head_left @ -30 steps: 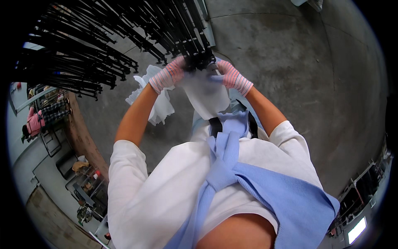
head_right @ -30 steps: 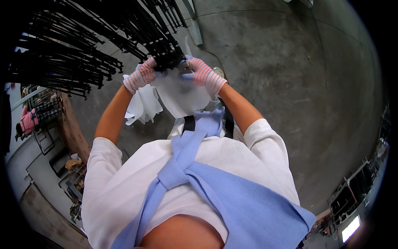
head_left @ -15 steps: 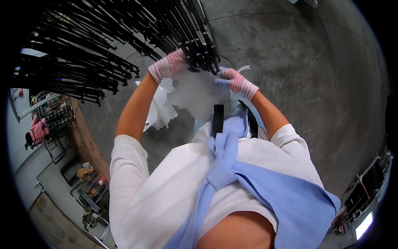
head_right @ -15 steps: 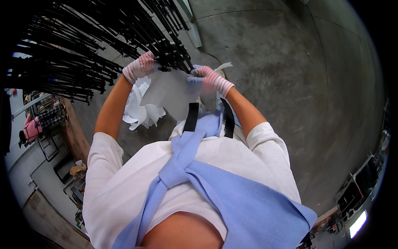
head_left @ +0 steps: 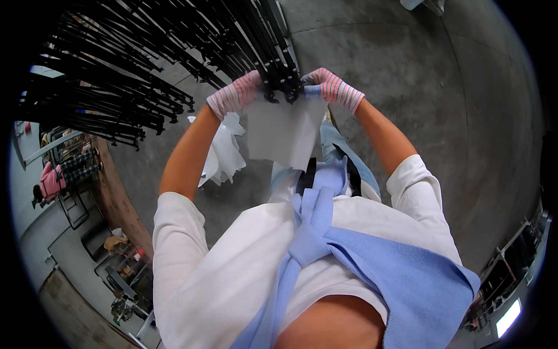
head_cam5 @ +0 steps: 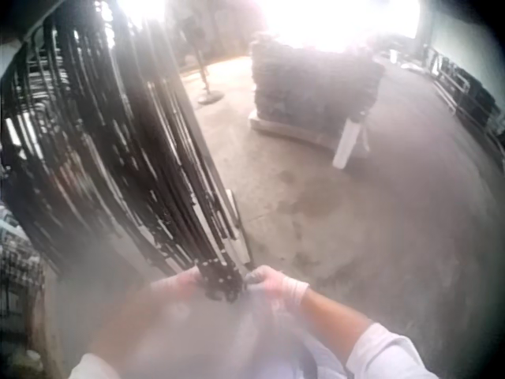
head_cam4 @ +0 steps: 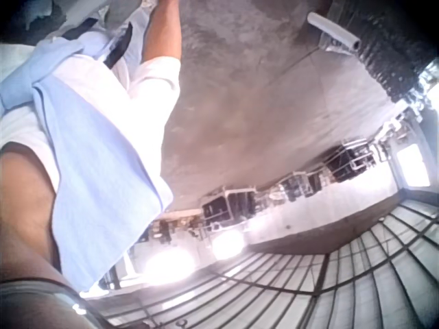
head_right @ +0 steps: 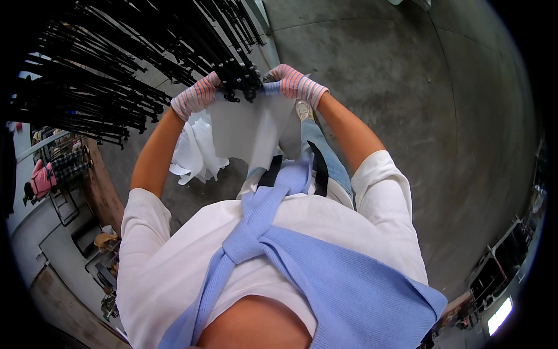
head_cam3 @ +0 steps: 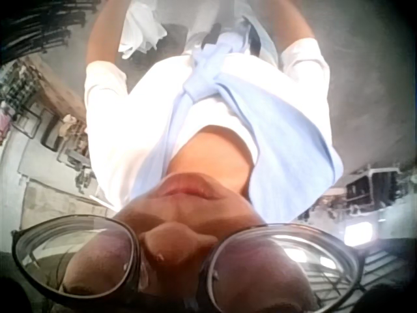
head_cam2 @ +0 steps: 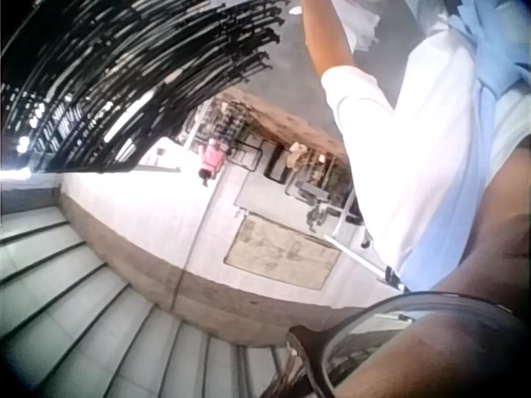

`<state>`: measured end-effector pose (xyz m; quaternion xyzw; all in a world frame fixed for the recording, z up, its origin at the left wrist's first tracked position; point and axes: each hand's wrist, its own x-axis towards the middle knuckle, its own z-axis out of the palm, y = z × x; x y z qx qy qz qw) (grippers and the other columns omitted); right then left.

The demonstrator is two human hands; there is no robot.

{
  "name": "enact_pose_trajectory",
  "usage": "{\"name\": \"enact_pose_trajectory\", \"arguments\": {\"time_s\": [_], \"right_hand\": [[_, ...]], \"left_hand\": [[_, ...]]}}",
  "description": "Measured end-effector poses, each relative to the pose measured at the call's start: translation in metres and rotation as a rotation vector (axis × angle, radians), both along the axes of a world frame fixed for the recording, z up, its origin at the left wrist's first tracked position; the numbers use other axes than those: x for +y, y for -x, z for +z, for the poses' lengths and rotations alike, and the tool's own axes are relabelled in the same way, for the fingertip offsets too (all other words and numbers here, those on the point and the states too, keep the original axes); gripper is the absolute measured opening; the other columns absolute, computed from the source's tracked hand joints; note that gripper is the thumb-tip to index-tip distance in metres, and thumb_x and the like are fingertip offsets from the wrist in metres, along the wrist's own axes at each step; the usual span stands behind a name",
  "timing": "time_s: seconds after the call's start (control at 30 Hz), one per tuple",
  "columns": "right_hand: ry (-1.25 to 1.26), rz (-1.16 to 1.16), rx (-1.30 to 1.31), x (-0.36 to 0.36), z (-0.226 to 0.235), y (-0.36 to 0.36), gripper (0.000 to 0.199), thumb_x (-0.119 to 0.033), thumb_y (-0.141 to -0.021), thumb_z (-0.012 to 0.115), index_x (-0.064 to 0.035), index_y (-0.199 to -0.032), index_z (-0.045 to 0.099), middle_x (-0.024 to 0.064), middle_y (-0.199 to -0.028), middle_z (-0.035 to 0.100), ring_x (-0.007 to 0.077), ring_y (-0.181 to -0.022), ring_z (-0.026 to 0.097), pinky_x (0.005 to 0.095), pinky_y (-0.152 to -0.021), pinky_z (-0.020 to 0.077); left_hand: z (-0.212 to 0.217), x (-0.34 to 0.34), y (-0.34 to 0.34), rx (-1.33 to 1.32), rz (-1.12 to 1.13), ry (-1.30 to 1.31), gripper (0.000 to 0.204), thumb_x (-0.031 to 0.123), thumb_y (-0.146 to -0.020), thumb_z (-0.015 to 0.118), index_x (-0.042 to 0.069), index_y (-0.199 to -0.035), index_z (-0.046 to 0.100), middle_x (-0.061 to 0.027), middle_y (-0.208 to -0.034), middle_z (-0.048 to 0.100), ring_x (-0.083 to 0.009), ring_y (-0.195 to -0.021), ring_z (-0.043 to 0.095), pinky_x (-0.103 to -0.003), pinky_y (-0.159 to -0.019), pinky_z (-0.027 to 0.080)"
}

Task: The person wraps individual black metal rods with white paper and secures them with tape. They pick up a rod from a rack, place a sheet of paper around it, and use a roll of tape to fasten the paper in place. The wrapped rods are then placed back onto the rack.

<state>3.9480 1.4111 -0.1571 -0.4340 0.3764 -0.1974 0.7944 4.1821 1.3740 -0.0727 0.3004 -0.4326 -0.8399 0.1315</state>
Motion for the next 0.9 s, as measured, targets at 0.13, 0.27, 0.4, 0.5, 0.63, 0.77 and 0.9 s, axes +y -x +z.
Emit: {"name": "enact_pose_trajectory", "arguments": {"time_s": [0.13, 0.27, 0.4, 0.5, 0.63, 0.77, 0.9], "right_hand": [[0.155, 0.119, 0.164, -0.017, 0.022, -0.005, 0.012, -0.012, -0.074, 0.058, -0.0096, -0.086, 0.06, -0.0037, -0.052, 0.045, 0.0054, -0.044, 0.04, 0.0214, -0.04, 0.0328], [0.374, 0.073, 0.156, -0.023, 0.027, -0.011, 0.018, -0.016, -0.073, 0.062, -0.008, -0.09, 0.06, -0.0047, -0.054, 0.048, 0.0046, -0.046, 0.04, 0.0206, -0.041, 0.0336], [0.398, -0.047, -0.11, -0.027, 0.036, -0.019, 0.022, -0.016, -0.073, 0.065, -0.003, -0.09, 0.061, -0.0062, -0.06, 0.052, 0.0016, -0.051, 0.041, 0.0187, -0.044, 0.0346], [0.249, 0.041, -0.097, -0.032, 0.051, -0.015, 0.019, -0.013, -0.074, 0.063, 0.0002, -0.087, 0.061, -0.0067, -0.064, 0.054, -0.0001, -0.055, 0.043, 0.0176, -0.047, 0.036], [0.275, 0.101, -0.146, -0.039, 0.042, -0.016, 0.019, -0.012, -0.073, 0.064, 0.0005, -0.087, 0.061, -0.0056, -0.066, 0.056, 0.0004, -0.059, 0.045, 0.0179, -0.052, 0.0385], [0.273, 0.162, -0.116, -0.046, 0.056, -0.013, 0.019, -0.008, -0.072, 0.062, 0.0003, -0.089, 0.06, -0.0046, -0.068, 0.056, 0.0008, -0.06, 0.046, 0.0174, -0.053, 0.039], [0.343, 0.18, -0.1, -0.055, 0.047, -0.013, 0.022, -0.005, -0.071, 0.06, -0.0003, -0.092, 0.059, -0.0041, -0.07, 0.057, 0.0009, -0.059, 0.046, 0.0168, -0.051, 0.0393]], "left_hand": [[-0.019, -0.002, -0.025, -0.052, -0.026, 0.097, 0.028, 0.009, -0.083, 0.044, 0.004, -0.11, 0.048, -0.0009, -0.102, 0.054, -0.0091, -0.089, 0.051, -0.021, -0.079, 0.041], [-0.039, 0.0, -0.045, -0.068, -0.03, 0.215, 0.03, 0.005, -0.081, 0.044, 0.006, -0.111, 0.048, 0.0, -0.104, 0.053, -0.0072, -0.091, 0.05, -0.02, -0.08, 0.04], [0.017, 0.028, -0.008, -0.002, 0.116, 0.176, 0.03, 0.006, -0.081, 0.045, 0.006, -0.111, 0.047, -0.0002, -0.103, 0.053, -0.0081, -0.091, 0.05, -0.021, -0.078, 0.042], [0.015, 0.033, -0.009, 0.066, 0.166, 0.086, 0.03, 0.008, -0.083, 0.044, 0.005, -0.113, 0.046, -0.0011, -0.106, 0.051, -0.009, -0.093, 0.05, -0.022, -0.078, 0.043], [-0.058, 0.021, -0.045, 0.043, 0.258, -0.243, 0.03, 0.009, -0.085, 0.042, 0.003, -0.114, 0.043, -0.0023, -0.11, 0.049, -0.0096, -0.098, 0.048, -0.023, -0.082, 0.04], [-0.014, 0.012, -0.038, 0.046, 0.062, 0.167, 0.029, 0.012, -0.088, 0.037, 0.002, -0.115, 0.043, -0.0028, -0.11, 0.049, -0.0094, -0.102, 0.046, -0.022, -0.09, 0.034], [0.033, 0.002, -0.023, -0.132, 0.152, 0.028, 0.023, 0.016, -0.087, 0.038, 0.002, -0.104, 0.045, -0.0011, -0.092, 0.048, -0.0087, -0.083, 0.045, -0.021, -0.074, 0.036]]}}
